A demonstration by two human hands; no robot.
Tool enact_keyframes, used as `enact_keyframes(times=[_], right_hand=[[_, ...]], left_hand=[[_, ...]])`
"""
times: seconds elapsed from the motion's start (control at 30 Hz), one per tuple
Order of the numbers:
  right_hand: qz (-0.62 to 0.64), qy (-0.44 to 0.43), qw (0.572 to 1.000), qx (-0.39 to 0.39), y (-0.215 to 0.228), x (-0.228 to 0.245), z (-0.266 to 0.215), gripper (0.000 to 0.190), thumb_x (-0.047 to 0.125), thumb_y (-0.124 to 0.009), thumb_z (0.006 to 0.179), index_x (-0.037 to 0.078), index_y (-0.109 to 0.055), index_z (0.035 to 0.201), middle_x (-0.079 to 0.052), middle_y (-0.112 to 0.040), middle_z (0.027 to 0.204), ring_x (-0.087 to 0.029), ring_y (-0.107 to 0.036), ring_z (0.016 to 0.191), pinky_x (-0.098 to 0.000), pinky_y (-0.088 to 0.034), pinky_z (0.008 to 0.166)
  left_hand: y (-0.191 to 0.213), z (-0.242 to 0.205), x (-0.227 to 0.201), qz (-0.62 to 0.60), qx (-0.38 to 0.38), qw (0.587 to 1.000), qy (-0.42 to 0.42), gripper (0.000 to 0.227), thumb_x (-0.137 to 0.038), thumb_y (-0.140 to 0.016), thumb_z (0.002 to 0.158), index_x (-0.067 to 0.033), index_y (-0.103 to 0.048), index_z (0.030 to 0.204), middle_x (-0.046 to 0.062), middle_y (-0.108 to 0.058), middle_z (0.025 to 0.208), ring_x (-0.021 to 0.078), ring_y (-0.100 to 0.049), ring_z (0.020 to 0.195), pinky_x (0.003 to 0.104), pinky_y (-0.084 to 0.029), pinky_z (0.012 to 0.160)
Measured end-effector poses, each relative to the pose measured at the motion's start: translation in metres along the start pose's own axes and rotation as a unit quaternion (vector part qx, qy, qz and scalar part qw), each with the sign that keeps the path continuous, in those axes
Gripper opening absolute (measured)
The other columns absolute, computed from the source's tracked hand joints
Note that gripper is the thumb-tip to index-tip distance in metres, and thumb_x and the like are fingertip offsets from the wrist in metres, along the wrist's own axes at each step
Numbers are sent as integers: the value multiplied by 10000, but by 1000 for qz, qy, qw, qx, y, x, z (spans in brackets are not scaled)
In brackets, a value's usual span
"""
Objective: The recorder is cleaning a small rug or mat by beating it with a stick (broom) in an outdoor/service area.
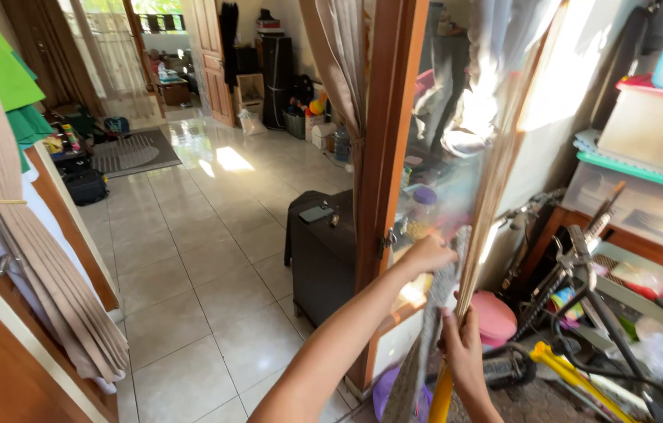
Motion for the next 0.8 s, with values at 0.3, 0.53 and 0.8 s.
enact_keyframes(times=[0.3, 0.53, 0.8], right_hand=[[38, -92, 991, -85, 19, 11, -67, 249, 282, -391, 1097, 81, -500, 1195, 21, -431, 669, -70, -394, 493, -243, -354, 423], [13, -203, 977, -67, 45, -101, -141, 246, 317, -394, 1055, 116, -508, 1139, 5, -435, 615, -101, -411, 435, -278, -363, 380], [90, -91, 975, -184, 70, 18, -120, 270, 363, -386, 1087, 124, -485, 1165, 43, -377, 674, -68, -358, 509, -260, -357, 446]], left_hand=[[40, 24, -30, 12, -152, 987, -43, 482, -294, -590, 817, 45, -687, 1145, 300, -705, 1125, 386, -682, 1107, 436, -530, 922], [38, 79, -48, -48, -162, 984, -56, 386, -245, -572, 813, 46, -677, 1043, 296, -716, 1043, 380, -718, 1023, 458, -543, 831], [25, 65, -80, -109, -190, 973, -70, 397, -209, -550, 803, 32, -703, 1080, 274, -730, 1026, 377, -714, 997, 444, -535, 819]])
Point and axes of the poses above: each hand's wrist, its own z-axis towards the middle knuckle, its own y-axis out of the back of the hand, x = y × z, the point moved 8 cm from there along z, towards the middle knuckle
